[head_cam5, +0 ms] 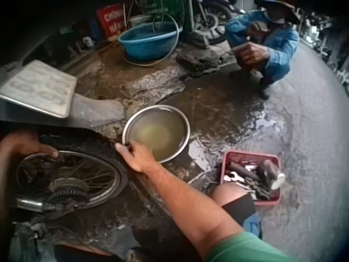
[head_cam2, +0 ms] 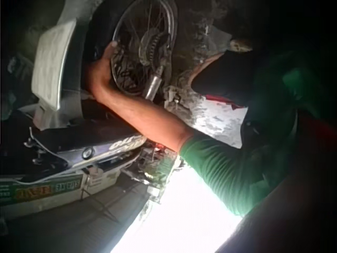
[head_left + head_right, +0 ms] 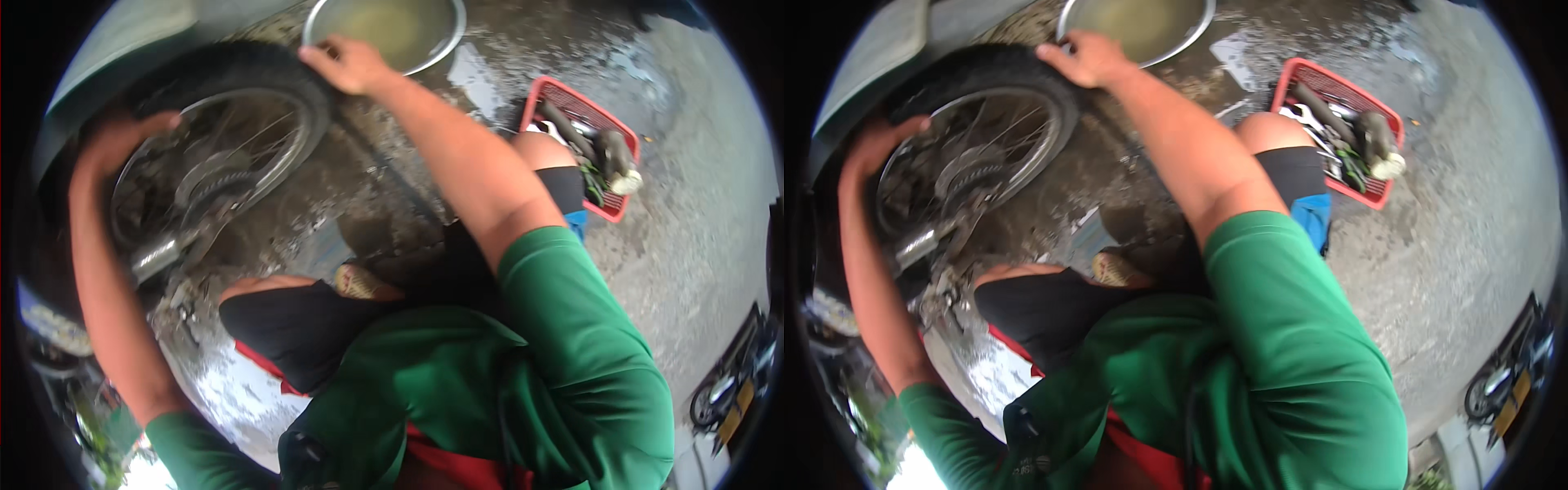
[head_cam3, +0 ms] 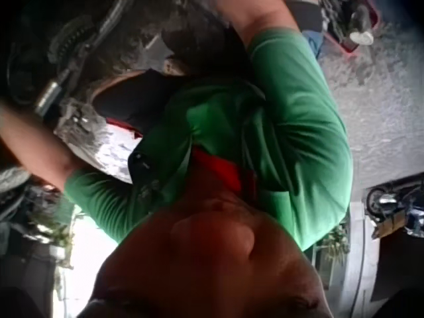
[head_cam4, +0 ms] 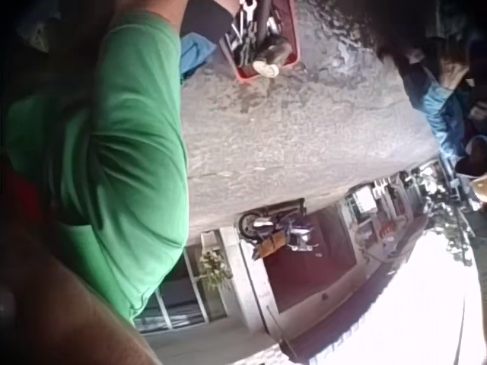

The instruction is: Repairing a punctured motorcycle inner tube by identifying the leak in a water basin and patching it.

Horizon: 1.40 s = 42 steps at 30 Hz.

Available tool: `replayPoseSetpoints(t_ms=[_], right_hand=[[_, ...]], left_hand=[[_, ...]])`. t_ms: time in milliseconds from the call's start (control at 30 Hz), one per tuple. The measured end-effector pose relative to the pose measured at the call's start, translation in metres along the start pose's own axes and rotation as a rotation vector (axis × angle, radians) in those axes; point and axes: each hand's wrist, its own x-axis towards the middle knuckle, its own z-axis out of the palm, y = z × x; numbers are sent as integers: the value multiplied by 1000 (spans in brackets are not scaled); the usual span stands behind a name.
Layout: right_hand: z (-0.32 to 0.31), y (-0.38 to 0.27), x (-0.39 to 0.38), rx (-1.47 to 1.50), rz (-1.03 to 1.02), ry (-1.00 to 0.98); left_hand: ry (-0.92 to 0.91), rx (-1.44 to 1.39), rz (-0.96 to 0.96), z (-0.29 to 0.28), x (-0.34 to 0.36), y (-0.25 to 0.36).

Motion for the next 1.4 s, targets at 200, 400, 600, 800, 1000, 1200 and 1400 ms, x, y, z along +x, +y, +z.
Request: replayPoseSetpoints(t_ms=[200,400,600,800,1000,1200,1400], right_hand=[[-37,56,-3,-604,121,-520],[-248,79,13,-910,-108,-508],[-370,122,-133,-917,219,4],[-351,175,-278,-730,433,147],[-292,178,-296,-945,278,38],[-313,193,-280,-946,516,285],[-327,201,-255,-774,331,333]], left_hand=[[-64,104,-31,2,9,10],[52,254,-25,10,-2,8],[476,28,79,22,-44,40],[763,-448,313,110,-107,131],[-158,-678,243,169,-125,162],[-504,-747,34,204,-138,157],[-511,-677,-56,215,-146,138]])
